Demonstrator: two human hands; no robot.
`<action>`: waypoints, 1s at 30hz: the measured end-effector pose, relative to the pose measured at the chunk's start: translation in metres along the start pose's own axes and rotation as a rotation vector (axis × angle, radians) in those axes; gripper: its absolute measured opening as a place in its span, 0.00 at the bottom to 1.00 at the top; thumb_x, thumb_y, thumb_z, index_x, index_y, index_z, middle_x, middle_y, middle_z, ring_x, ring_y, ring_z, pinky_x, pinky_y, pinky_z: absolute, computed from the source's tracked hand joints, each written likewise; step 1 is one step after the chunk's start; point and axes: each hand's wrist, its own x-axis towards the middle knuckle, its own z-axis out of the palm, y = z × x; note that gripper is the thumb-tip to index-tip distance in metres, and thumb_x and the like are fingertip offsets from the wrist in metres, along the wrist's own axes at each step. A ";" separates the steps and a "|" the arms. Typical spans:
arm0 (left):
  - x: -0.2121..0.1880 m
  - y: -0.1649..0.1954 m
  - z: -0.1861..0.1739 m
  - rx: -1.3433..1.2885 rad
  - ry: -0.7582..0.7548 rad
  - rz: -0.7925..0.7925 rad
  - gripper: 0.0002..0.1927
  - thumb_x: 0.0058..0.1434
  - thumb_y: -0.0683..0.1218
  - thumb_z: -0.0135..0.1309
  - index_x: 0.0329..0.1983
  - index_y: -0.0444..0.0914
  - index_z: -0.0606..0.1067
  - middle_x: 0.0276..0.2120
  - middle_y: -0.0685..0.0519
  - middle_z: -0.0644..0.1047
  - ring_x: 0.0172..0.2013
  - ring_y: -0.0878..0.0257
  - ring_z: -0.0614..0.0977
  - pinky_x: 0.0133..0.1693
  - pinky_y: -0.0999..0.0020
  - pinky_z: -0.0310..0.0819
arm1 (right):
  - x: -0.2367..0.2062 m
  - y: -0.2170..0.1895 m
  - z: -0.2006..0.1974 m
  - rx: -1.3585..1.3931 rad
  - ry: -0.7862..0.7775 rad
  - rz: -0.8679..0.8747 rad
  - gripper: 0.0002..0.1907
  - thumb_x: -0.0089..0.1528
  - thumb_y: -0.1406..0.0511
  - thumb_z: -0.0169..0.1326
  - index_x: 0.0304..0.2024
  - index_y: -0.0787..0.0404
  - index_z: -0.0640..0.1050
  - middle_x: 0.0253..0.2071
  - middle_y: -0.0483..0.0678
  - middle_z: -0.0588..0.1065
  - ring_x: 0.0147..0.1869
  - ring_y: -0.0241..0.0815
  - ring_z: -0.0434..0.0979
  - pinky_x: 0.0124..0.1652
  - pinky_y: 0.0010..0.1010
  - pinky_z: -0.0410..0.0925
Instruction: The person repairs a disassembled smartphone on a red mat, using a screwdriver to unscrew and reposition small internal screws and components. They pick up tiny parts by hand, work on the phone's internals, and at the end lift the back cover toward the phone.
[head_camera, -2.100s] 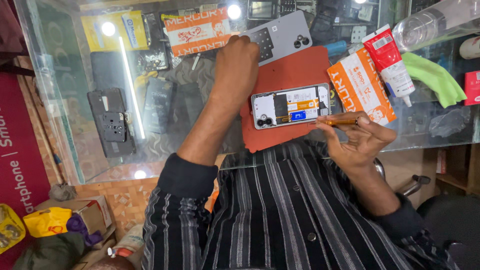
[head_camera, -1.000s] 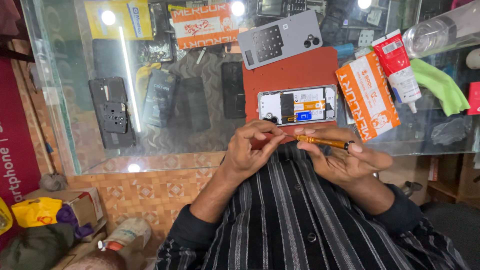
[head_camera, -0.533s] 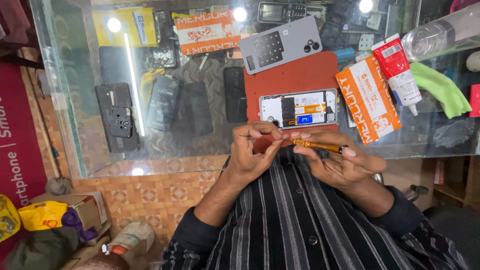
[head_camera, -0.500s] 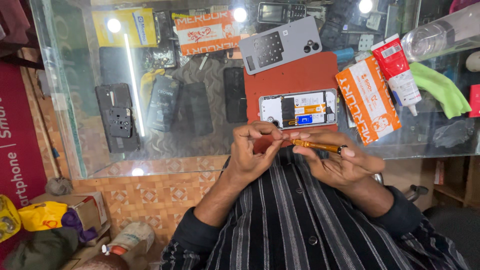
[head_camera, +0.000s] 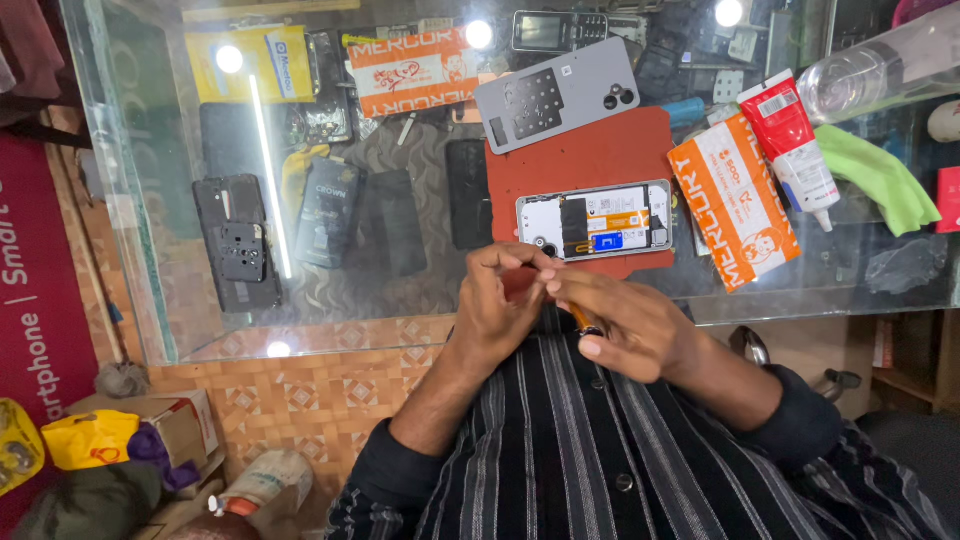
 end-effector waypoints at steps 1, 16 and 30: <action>-0.001 -0.001 0.001 -0.024 -0.001 -0.023 0.25 0.65 0.32 0.59 0.50 0.35 0.54 0.42 0.42 0.79 0.44 0.55 0.87 0.44 0.66 0.85 | -0.001 0.002 0.001 -0.027 -0.006 -0.005 0.26 0.67 0.60 0.50 0.62 0.72 0.70 0.64 0.64 0.73 0.66 0.60 0.79 0.55 0.40 0.76; -0.003 -0.005 0.007 -0.068 0.112 -0.032 0.27 0.63 0.30 0.61 0.52 0.34 0.55 0.41 0.44 0.78 0.44 0.61 0.84 0.51 0.68 0.81 | 0.002 0.016 0.022 -0.068 0.396 -0.121 0.32 0.62 0.84 0.52 0.56 0.55 0.52 0.50 0.61 0.76 0.57 0.60 0.82 0.60 0.54 0.76; -0.003 -0.005 0.004 -0.008 0.060 -0.070 0.26 0.63 0.30 0.60 0.51 0.35 0.55 0.42 0.43 0.79 0.45 0.58 0.86 0.49 0.67 0.84 | 0.020 0.012 0.020 -0.103 0.375 -0.258 0.34 0.64 0.82 0.55 0.60 0.51 0.53 0.50 0.63 0.76 0.55 0.60 0.83 0.53 0.48 0.81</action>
